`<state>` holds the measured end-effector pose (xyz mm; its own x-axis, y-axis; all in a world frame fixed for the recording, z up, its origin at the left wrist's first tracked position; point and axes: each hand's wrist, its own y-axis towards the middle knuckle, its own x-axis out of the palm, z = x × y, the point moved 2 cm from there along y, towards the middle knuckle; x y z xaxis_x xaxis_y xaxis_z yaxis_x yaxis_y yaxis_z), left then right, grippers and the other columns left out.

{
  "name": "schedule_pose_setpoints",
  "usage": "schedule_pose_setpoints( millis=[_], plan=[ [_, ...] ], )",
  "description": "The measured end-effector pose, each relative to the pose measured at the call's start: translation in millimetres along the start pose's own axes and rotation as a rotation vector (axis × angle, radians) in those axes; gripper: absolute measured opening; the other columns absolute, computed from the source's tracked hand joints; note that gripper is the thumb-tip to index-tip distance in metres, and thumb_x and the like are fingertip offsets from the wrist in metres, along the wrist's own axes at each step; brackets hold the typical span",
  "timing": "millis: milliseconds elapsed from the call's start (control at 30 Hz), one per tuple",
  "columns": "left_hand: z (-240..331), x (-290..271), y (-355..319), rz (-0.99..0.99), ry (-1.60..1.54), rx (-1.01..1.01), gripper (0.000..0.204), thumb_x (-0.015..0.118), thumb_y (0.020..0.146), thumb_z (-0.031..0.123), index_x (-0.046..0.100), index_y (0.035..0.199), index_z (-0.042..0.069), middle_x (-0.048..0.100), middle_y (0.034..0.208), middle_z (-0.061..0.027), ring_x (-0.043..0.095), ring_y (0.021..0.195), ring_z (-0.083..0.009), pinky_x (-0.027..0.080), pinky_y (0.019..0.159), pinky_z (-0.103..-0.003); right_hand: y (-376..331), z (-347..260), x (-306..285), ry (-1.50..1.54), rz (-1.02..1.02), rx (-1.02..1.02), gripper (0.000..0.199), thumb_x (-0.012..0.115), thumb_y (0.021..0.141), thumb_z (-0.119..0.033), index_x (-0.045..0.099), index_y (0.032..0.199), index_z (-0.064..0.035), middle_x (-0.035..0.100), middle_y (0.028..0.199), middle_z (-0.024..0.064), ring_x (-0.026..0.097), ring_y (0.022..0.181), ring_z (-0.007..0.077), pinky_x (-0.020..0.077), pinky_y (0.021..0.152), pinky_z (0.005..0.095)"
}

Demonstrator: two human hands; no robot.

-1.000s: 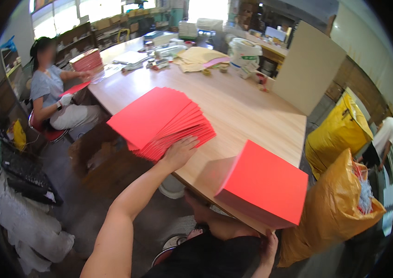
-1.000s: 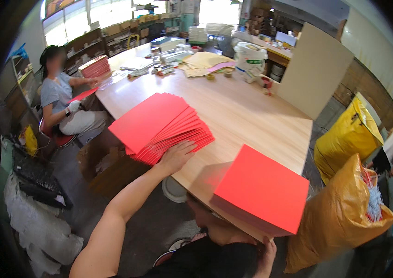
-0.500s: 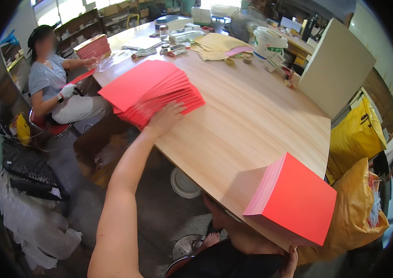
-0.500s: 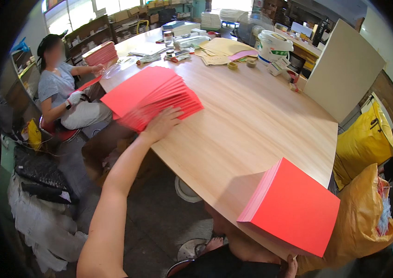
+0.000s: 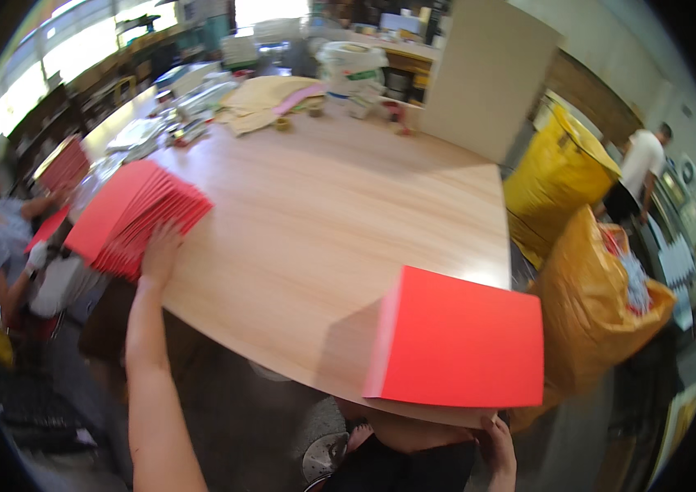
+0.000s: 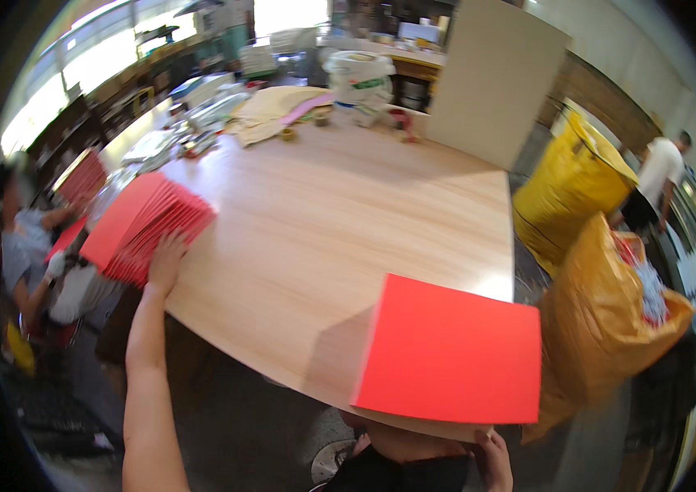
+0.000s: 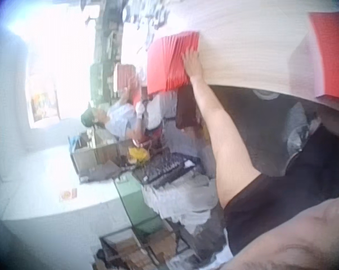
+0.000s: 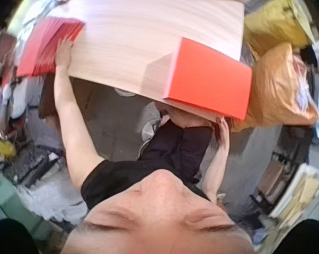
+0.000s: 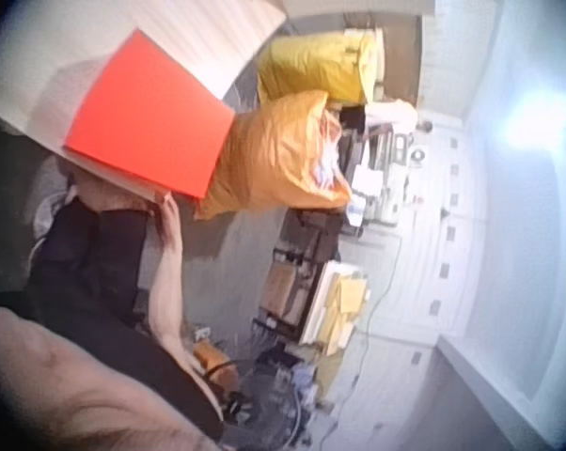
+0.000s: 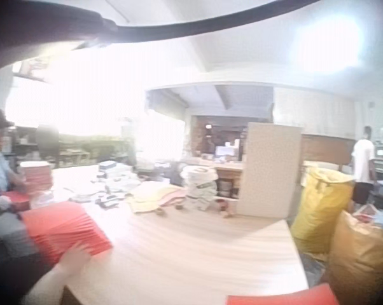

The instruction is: The person counts and sorts red paper envelopes by hand, picking them up from a pile and placing them into a new stack on a wooden table.

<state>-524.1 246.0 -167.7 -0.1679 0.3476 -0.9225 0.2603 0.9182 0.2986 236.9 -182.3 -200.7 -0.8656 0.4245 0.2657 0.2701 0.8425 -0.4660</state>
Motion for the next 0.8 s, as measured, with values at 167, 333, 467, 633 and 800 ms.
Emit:
schedule_pose_setpoints(
  millis=[167,333,467,633,800],
  plan=[
    [-40,19,-29,-0.004,0.176,-0.032,0.035,0.054,0.106,0.012,0.069,0.136,0.005,0.053,0.166,-0.0155,0.037,0.163,-0.0351,0.021,0.138,-0.056,25,22,3,0.040,-0.151,0.034,0.039,0.074,0.108,-0.031,0.068,0.137,-0.0057,0.073,0.119,0.0018,0.070,0.105,0.0160,0.0531,0.085,0.0345],
    [149,-37,-14,-0.006,-0.250,-0.186,0.046,0.058,0.111,0.018,0.060,0.153,0.000,0.050,0.168,-0.0210,0.041,0.160,-0.0354,0.029,0.135,-0.051,-4,-2,1,-0.248,0.039,-0.141,0.038,0.069,0.112,-0.043,0.072,0.127,-0.0080,0.071,0.103,-0.0003,0.064,0.090,0.0110,0.0495,0.077,0.0299],
    [238,-66,-44,0.131,-1.460,-0.242,0.040,0.061,0.113,0.016,0.061,0.149,-0.003,0.065,0.152,-0.0163,0.057,0.146,-0.0266,0.043,0.125,-0.042,-12,-35,4,-0.191,0.265,-0.316,0.029,0.062,0.117,-0.033,0.072,0.116,-0.0061,0.077,0.103,0.0023,0.069,0.092,0.0106,0.0522,0.078,0.0278],
    [408,-265,-56,0.418,-1.446,0.174,0.031,0.065,0.102,0.000,0.072,0.132,0.001,0.076,0.136,-0.0137,0.068,0.135,-0.0289,0.054,0.114,-0.037,-30,-96,16,-0.414,0.400,-0.632,0.037,0.068,0.113,-0.034,0.070,0.095,-0.0024,0.075,0.087,0.0009,0.064,0.078,0.0081,0.0508,0.072,0.0263],
    [509,-329,-30,0.260,-1.051,0.843,0.037,0.073,0.090,-0.001,0.078,0.124,0.014,0.079,0.110,-0.0103,0.076,0.110,-0.0315,0.062,0.094,-0.044,-26,-126,38,-0.733,0.378,-0.747,0.045,0.075,0.106,-0.037,0.059,0.084,-0.0008,0.059,0.070,0.0145,0.061,0.066,0.0274,0.0465,0.063,0.0422]
  ],
)
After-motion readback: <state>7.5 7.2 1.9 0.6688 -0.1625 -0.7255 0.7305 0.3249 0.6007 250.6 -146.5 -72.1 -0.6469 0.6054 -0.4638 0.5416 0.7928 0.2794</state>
